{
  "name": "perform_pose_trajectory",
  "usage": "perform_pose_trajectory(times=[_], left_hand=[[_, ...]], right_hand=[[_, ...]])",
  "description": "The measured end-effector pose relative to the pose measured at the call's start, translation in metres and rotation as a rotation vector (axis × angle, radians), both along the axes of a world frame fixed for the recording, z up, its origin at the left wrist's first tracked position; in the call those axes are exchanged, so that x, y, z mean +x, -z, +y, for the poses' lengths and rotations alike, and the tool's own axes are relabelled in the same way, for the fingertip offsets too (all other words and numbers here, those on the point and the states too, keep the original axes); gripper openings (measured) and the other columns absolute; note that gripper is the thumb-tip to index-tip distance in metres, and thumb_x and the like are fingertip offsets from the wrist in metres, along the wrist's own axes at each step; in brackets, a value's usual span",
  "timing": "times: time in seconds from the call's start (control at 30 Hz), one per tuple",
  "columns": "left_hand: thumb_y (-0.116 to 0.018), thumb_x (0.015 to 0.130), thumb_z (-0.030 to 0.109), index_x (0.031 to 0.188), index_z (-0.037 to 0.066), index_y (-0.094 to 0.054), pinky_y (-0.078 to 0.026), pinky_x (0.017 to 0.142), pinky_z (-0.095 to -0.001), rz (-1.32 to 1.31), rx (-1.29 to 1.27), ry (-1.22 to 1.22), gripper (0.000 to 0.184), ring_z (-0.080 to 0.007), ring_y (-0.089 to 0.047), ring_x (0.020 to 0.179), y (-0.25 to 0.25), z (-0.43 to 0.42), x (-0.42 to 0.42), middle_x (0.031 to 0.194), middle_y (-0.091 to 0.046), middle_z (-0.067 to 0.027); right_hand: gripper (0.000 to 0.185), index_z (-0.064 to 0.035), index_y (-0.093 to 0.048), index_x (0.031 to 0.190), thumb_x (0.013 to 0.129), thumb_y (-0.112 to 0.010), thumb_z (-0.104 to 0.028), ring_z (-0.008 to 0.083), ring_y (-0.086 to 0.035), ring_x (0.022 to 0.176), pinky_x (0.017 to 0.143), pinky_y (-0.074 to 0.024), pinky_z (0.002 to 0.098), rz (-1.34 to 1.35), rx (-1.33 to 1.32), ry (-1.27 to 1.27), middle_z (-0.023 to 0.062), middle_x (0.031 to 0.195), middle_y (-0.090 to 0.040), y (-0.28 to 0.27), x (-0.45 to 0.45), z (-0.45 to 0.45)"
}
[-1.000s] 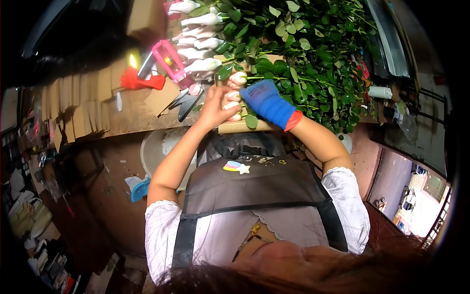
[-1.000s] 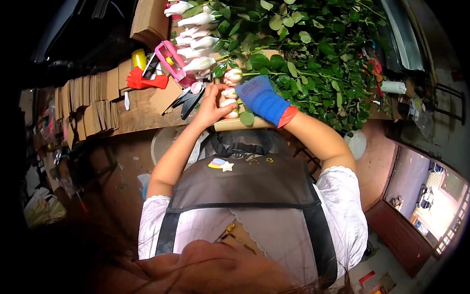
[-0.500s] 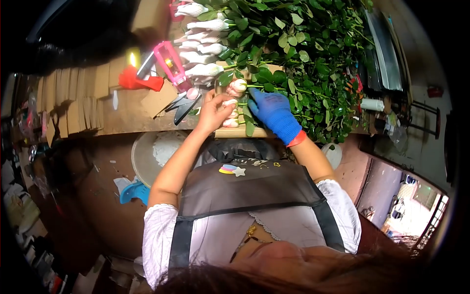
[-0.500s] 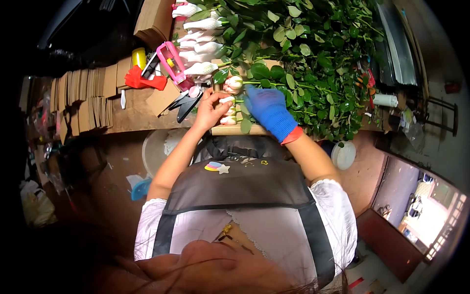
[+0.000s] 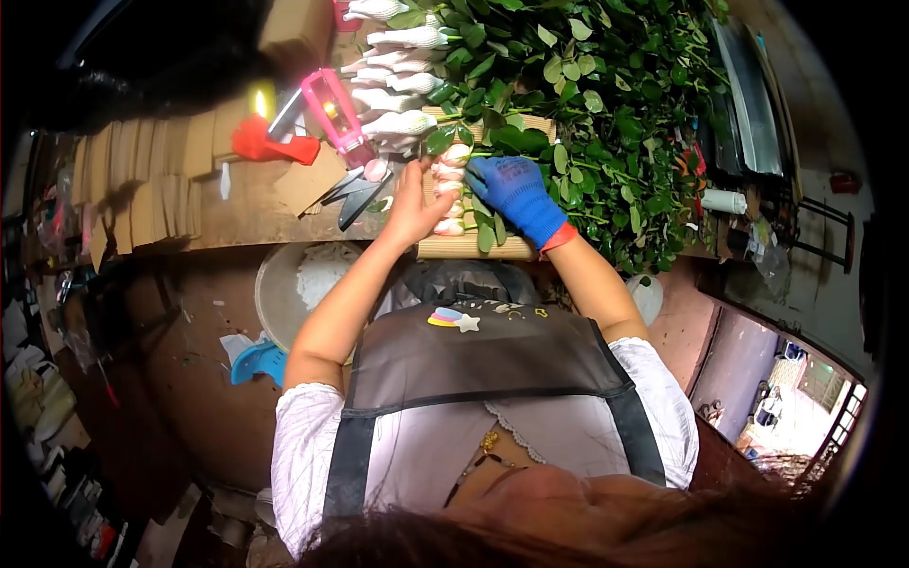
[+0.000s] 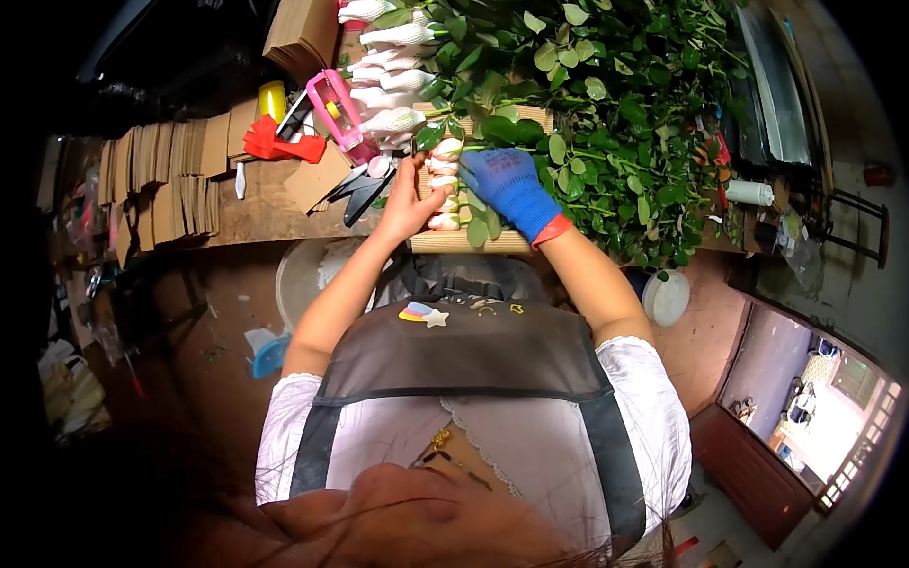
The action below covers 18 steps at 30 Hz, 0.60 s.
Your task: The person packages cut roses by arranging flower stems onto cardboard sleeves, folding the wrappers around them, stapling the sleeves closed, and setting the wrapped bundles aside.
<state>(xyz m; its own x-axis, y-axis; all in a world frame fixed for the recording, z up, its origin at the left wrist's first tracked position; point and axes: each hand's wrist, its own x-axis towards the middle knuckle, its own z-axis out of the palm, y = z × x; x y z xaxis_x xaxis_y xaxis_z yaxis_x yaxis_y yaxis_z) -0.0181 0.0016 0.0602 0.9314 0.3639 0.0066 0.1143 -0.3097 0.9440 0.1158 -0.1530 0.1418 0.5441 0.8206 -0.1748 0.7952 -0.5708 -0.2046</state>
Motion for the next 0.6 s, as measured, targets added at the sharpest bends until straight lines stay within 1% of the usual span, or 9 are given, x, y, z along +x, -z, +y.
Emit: perform_pose_trajectory(times=[0.03,0.07,0.17,0.37,0.4,0.47,0.53,0.57,0.6], left_hand=[[-0.079,0.083,0.025,0.131,-0.002,-0.048,-0.043,0.101,-0.0376,-0.018,0.006,-0.01,0.064,-0.0295,-0.054,0.115,0.0,0.001,0.001,0.124,-0.053,-0.0186],[-0.078,0.083,0.025,0.134,-0.001,-0.047,-0.042,0.103,-0.0386,-0.047,0.095,0.029,0.066,-0.0299,-0.053,0.118,0.002,0.003,0.002,0.125,-0.052,-0.0188],[-0.079,0.082,0.024,0.135,0.002,-0.048,-0.042,0.104,-0.0383,-0.044,0.027,0.032,0.065,-0.0294,-0.051,0.12,0.006,0.003,0.001,0.127,-0.05,-0.017],[-0.078,0.084,0.022,0.136,0.002,-0.047,-0.042,0.105,-0.0376,-0.004,0.015,0.072,0.064,-0.0287,-0.051,0.121,0.006,0.006,0.003,0.13,-0.047,-0.0172],[-0.079,0.084,0.024,0.128,0.0,-0.055,-0.044,0.1,-0.035,-0.034,0.029,0.041,0.055,-0.0256,-0.052,0.116,0.009,0.006,0.005,0.123,-0.051,-0.0155],[-0.081,0.081,0.03,0.121,0.001,-0.063,-0.043,0.099,-0.0369,0.077,-0.164,0.057,0.053,-0.0285,-0.051,0.113,0.013,0.013,0.018,0.12,-0.052,-0.0174],[-0.083,0.079,0.036,0.105,0.003,-0.073,-0.044,0.092,-0.0347,0.086,-0.115,-0.062,0.044,-0.0264,-0.051,0.101,-0.002,0.008,0.023,0.108,-0.053,-0.0148],[-0.083,0.079,0.035,0.106,0.002,-0.073,-0.045,0.089,-0.0336,0.073,-0.107,-0.072,0.043,-0.0248,-0.052,0.098,-0.006,0.005,0.024,0.104,-0.052,-0.0126],[-0.083,0.08,0.034,0.106,0.003,-0.073,-0.045,0.089,-0.0333,0.052,-0.11,-0.078,0.043,-0.024,-0.053,0.097,-0.003,0.004,0.024,0.104,-0.051,-0.0119]], right_hand=[[0.027,-0.0144,-0.062,0.1,0.095,-0.057,-0.04,0.0325,-0.069,0.08,0.069,-0.0533,0.0469,0.005,-0.004,-0.001,0.0113,0.088,-0.071,-0.001,0.0,0.001],[0.027,-0.0141,-0.062,0.1,0.095,-0.057,-0.04,0.0326,-0.069,0.081,0.069,-0.0533,0.047,0.007,-0.007,0.001,0.0113,0.088,-0.071,-0.002,0.0,0.001],[0.028,-0.0137,-0.061,0.101,0.095,-0.056,-0.04,0.0329,-0.069,0.082,0.07,-0.0535,0.0472,0.01,-0.017,0.028,0.0112,0.09,-0.071,-0.002,-0.001,0.0],[0.027,-0.0132,-0.061,0.102,0.095,-0.056,-0.039,0.0332,-0.069,0.082,0.071,-0.0535,0.0471,0.005,-0.036,0.013,0.0119,0.091,-0.071,-0.002,-0.001,0.001],[0.027,-0.013,-0.061,0.102,0.095,-0.057,-0.038,0.0333,-0.069,0.082,0.071,-0.0534,0.047,-0.005,-0.028,0.0,0.0121,0.09,-0.071,0.001,-0.001,-0.001],[0.027,-0.0125,-0.061,0.102,0.094,-0.057,-0.038,0.0331,-0.07,0.083,0.071,-0.0534,0.0469,-0.004,-0.006,-0.011,0.0125,0.09,-0.071,0.007,-0.001,-0.004],[0.025,-0.012,-0.061,0.102,0.093,-0.058,-0.035,0.0327,-0.07,0.085,0.072,-0.0536,0.0469,0.019,-0.024,0.0,0.0129,0.092,-0.072,-0.001,-0.002,-0.001],[0.025,-0.0122,-0.062,0.102,0.093,-0.058,-0.035,0.0324,-0.071,0.085,0.072,-0.0537,0.0468,0.019,-0.073,0.021,0.0132,0.093,-0.072,-0.006,-0.004,-0.002],[0.024,-0.0123,-0.062,0.102,0.093,-0.058,-0.034,0.032,-0.071,0.086,0.072,-0.0537,0.0466,0.022,-0.123,0.043,0.0135,0.094,-0.072,-0.012,-0.007,-0.003]])
